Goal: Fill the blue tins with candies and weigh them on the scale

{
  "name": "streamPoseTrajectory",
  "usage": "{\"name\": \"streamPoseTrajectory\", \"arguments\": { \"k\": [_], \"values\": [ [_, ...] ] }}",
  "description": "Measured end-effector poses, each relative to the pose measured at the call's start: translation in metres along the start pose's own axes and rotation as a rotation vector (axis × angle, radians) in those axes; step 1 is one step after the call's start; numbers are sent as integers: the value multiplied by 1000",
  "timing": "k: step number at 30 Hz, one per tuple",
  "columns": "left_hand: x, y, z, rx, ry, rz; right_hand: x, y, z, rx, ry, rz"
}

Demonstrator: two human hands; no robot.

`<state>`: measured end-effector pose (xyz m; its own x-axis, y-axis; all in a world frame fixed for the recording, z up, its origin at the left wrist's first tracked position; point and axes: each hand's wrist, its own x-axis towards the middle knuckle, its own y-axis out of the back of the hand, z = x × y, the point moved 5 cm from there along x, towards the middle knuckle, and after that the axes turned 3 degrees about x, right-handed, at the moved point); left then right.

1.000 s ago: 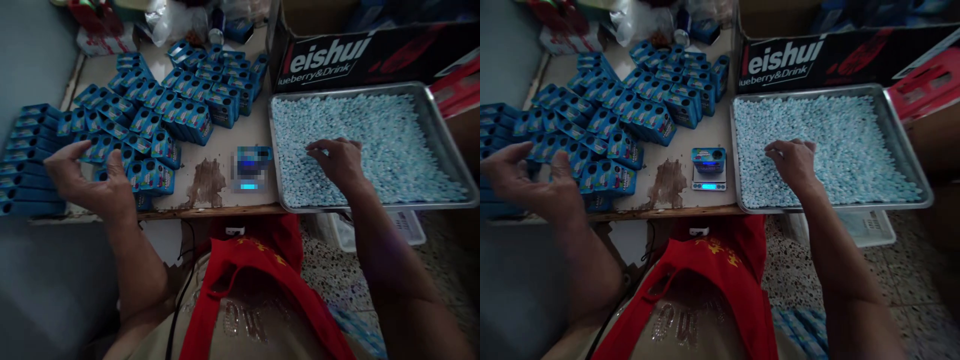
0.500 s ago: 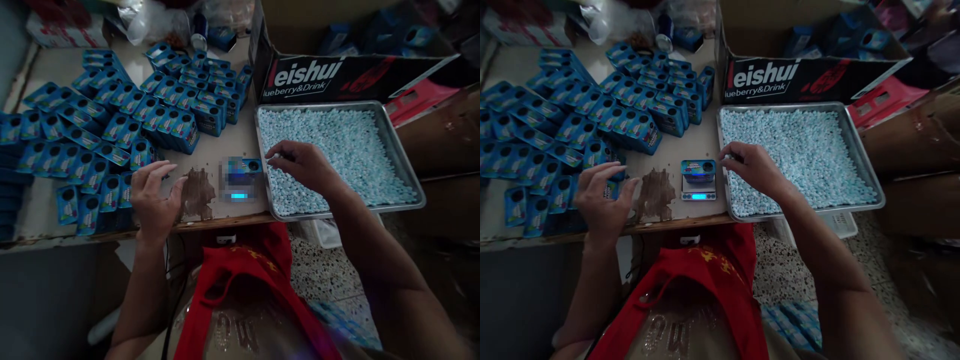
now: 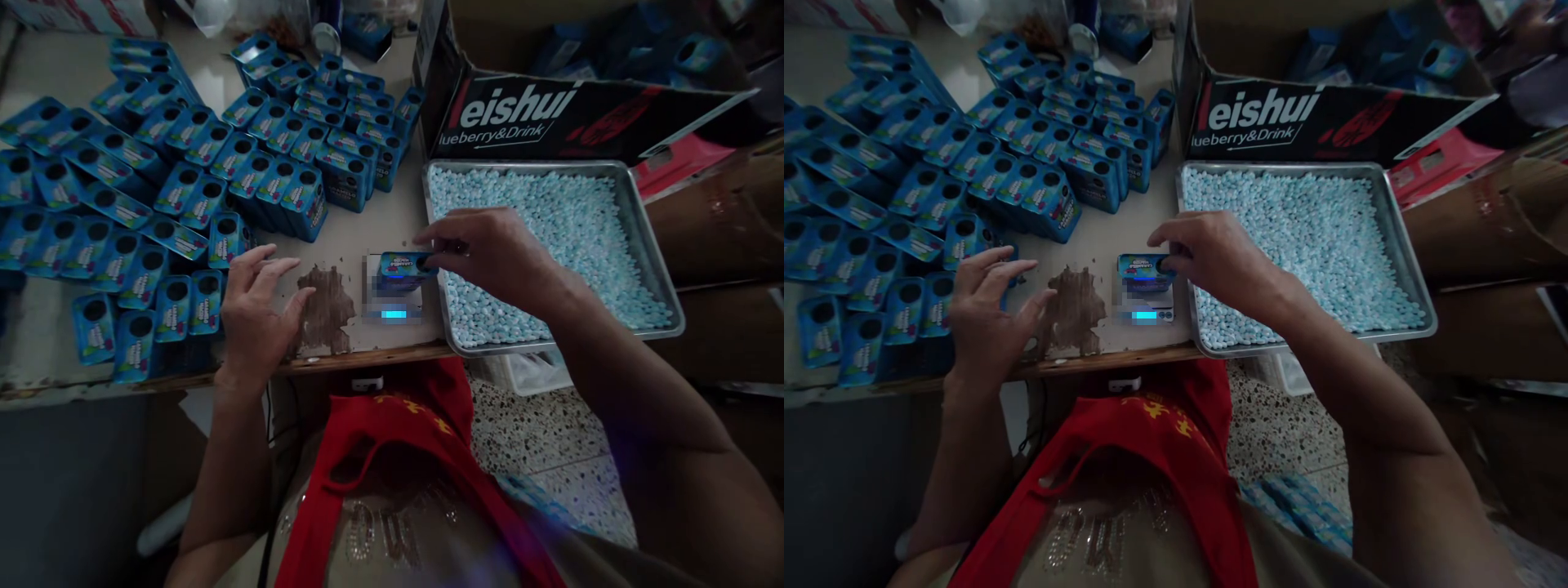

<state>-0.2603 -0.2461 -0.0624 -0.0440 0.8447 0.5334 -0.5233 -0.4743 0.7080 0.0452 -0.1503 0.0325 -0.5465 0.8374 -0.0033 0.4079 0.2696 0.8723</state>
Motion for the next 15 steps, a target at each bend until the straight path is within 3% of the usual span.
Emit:
{"name": "streamPoseTrajectory", "arguments": {
  "k": [4, 7, 9, 12, 15],
  "values": [
    [6, 3, 4, -2, -22, 7, -11, 9, 40, -111, -158, 121],
    [11, 3, 6, 9, -49, -8, -34, -10, 84, -224, -237, -41],
    [13, 0, 8, 11, -57, -37, -50, -31, 102, -276, -194, -154],
    [17, -6, 18, 23, -77, -89, -66, -53, 111, -350, -115, -163],
    [21, -10, 34, 38, -117, -122, -71, -53, 113, -332, -164, -114]
  ]
}}
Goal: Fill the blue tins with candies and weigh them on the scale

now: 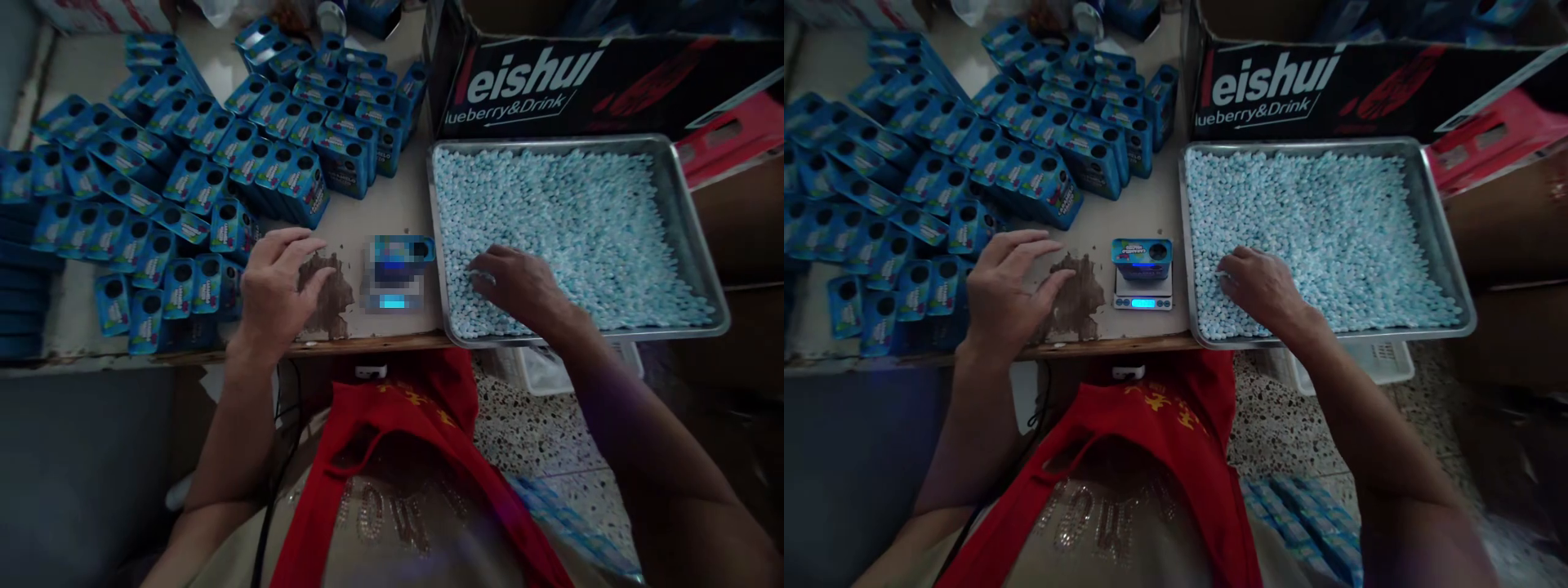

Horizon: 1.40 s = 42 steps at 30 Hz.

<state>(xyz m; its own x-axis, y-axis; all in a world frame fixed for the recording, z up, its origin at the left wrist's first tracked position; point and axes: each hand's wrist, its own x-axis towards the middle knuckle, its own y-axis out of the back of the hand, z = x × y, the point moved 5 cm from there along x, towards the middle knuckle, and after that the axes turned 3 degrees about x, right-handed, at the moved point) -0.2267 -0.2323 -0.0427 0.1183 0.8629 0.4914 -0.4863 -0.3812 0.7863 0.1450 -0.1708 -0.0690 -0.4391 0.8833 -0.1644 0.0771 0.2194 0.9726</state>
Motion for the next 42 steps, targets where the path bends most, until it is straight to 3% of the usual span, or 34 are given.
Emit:
{"name": "streamPoseTrajectory", "arguments": {
  "k": [6, 12, 15, 19, 24, 29, 32, 36, 40, 42],
  "values": [
    [4, 6, 17, 60, -12, -10, -6, 21, 21, 305, -113, 190],
    [5, 5, 26, 60, 12, -66, -8, 16, 25, 551, -205, 204],
    [9, -4, 34, 38, -4, -93, -3, 25, 12, 699, -212, 238],
    [14, -17, 44, -6, -35, -95, 11, 51, -21, 780, -102, 228],
    [13, -24, 49, -45, -36, -132, 30, 74, -56, 637, 37, 202],
    [7, -22, 43, -84, -51, -88, 44, 77, -72, 554, 141, 143],
    [7, -21, 38, -88, -47, -82, 39, 82, -63, 607, 104, 170],
    [15, -16, 38, -49, -45, -114, 16, 85, -25, 623, -92, 317],
    [29, -13, 47, -44, -93, -124, -11, 67, 8, 381, -276, 365],
    [34, -15, 56, -29, -117, -139, -21, 54, 16, 408, -315, 333]
  ]
}}
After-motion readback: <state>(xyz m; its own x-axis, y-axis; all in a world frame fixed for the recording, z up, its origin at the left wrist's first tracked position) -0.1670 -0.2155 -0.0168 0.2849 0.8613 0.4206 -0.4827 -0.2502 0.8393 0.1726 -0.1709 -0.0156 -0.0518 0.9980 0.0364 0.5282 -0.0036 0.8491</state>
